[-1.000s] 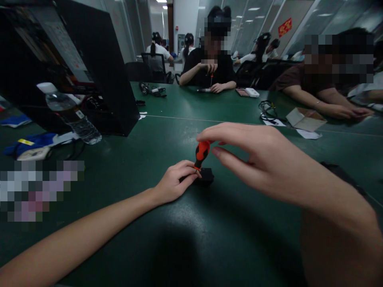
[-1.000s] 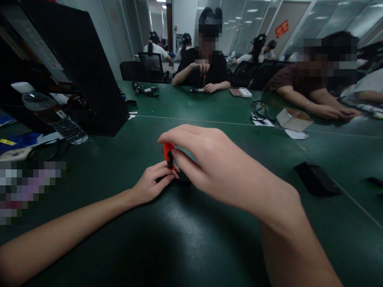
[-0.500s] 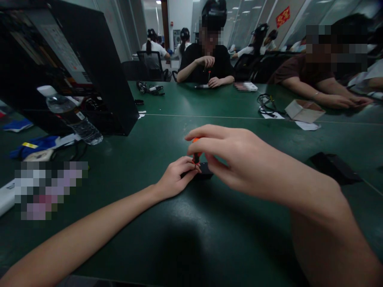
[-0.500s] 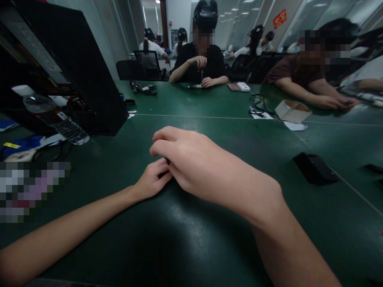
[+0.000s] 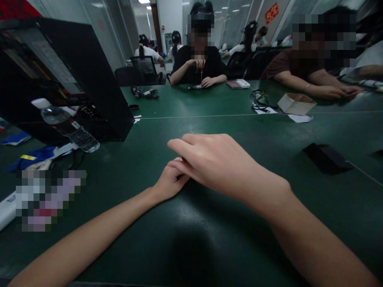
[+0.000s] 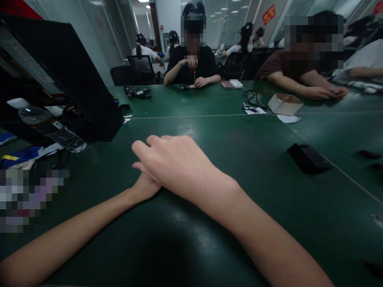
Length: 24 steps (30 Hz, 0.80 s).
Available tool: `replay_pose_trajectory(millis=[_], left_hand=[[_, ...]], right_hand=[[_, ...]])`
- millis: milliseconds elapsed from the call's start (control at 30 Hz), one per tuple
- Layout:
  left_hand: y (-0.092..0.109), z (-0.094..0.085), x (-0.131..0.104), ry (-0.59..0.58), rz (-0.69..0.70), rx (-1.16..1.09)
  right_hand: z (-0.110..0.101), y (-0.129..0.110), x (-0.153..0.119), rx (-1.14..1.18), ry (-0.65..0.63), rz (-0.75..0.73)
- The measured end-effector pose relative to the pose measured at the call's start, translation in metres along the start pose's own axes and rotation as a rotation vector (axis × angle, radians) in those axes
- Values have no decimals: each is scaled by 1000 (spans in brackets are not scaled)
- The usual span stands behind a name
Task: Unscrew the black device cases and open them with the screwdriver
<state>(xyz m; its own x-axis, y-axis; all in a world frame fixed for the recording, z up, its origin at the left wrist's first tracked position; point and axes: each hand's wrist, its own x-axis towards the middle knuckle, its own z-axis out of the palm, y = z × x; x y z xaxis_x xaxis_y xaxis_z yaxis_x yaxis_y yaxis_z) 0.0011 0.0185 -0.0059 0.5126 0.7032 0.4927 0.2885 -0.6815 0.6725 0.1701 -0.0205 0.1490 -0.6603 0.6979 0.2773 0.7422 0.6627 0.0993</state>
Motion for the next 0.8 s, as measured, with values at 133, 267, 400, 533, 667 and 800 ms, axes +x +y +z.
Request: replay_pose_trajectory(millis=[133, 267, 400, 533, 667, 800], left_hand=[[-3, 0, -2, -28, 65, 90], [-4, 1, -1, -48, -23, 49], [-6, 1, 2, -106, -143, -13], [-8, 0, 2, -133, -150, -10], [-9, -1, 1, -141, -136, -4], [-9, 0, 1, -137, -142, 9]], right_hand=[[13, 9, -1, 62, 38, 8], [29, 17, 1, 203, 117, -5], [44, 19, 7, 413, 220, -38], [51, 22, 13, 500, 284, 0], [41, 26, 12, 571, 222, -7], [22, 23, 4, 594, 60, -2]])
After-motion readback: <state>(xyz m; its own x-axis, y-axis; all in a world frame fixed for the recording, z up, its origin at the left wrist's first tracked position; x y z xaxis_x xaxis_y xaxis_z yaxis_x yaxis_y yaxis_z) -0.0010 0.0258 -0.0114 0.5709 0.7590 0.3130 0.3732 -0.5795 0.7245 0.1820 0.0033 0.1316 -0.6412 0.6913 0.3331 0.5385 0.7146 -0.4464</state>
